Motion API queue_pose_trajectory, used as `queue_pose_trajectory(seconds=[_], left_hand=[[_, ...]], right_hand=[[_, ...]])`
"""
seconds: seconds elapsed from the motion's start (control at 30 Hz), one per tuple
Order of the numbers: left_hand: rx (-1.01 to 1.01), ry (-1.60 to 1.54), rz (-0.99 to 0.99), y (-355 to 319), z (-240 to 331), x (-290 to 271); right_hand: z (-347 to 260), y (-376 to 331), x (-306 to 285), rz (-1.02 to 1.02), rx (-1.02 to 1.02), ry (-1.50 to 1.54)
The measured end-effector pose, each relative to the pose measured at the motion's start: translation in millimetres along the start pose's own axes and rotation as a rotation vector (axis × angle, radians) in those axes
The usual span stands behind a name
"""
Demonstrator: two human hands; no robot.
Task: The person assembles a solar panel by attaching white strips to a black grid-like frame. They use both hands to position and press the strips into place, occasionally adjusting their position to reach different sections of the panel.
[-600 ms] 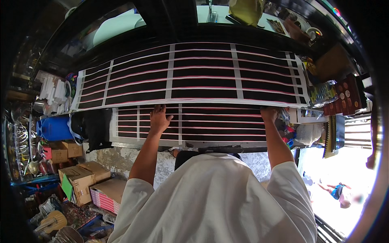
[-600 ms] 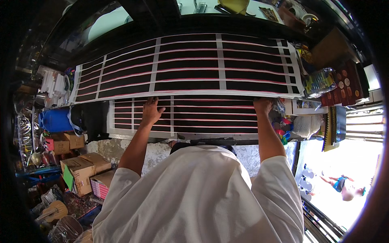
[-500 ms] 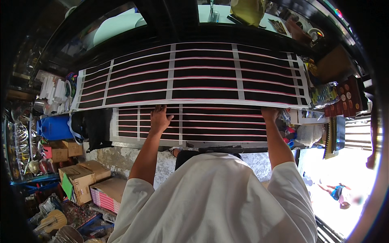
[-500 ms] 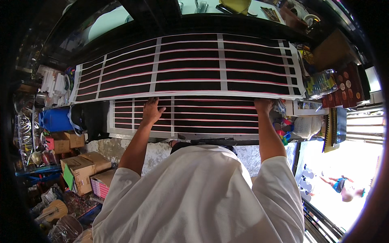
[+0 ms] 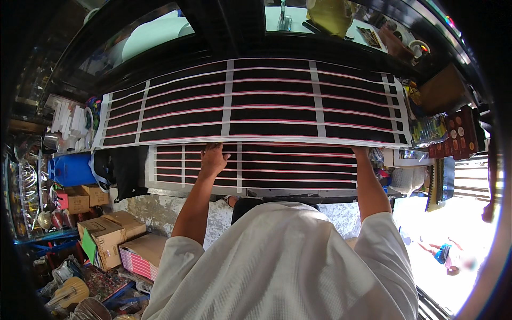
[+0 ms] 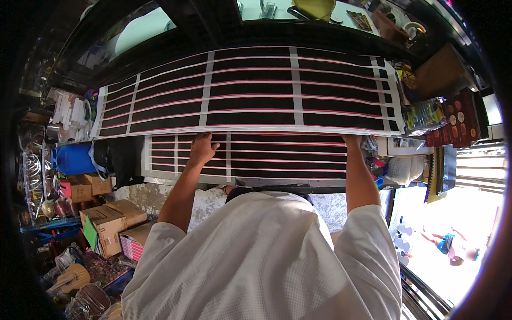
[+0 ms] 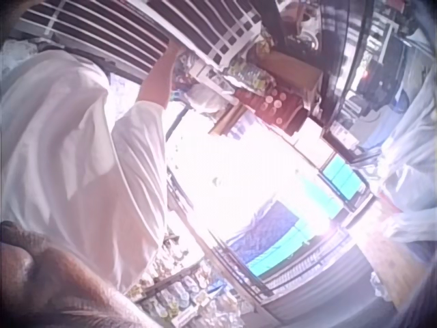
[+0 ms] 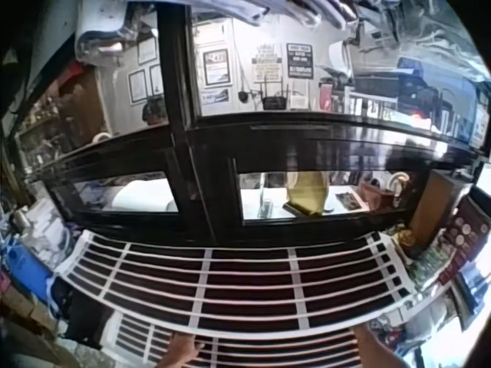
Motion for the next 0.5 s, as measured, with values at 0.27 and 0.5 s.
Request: queue_pose_trajectory(seconds=[0.27,0.5], left_hand=[[0.023,-0.071,0.004,1.1,-6.6,5.0],[0.012,-0.048,0.02,-2.4,-2.3,-2.9]], right_hand=[[-15.1,2.7,-13.7,-0.049,0.021,-0.006],[-17.7,-1.0,-17.0,-0.076,0.011,-0.022]])
Point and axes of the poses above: each hand's wrist, its own y-axis towards the middle knuckle, its own x-axis out of the palm, z = x × y, the point moved 3 cm from there along y, towards the middle knuckle, and after that the axes turned 4 degrees about -x, right-handed, at the moved point
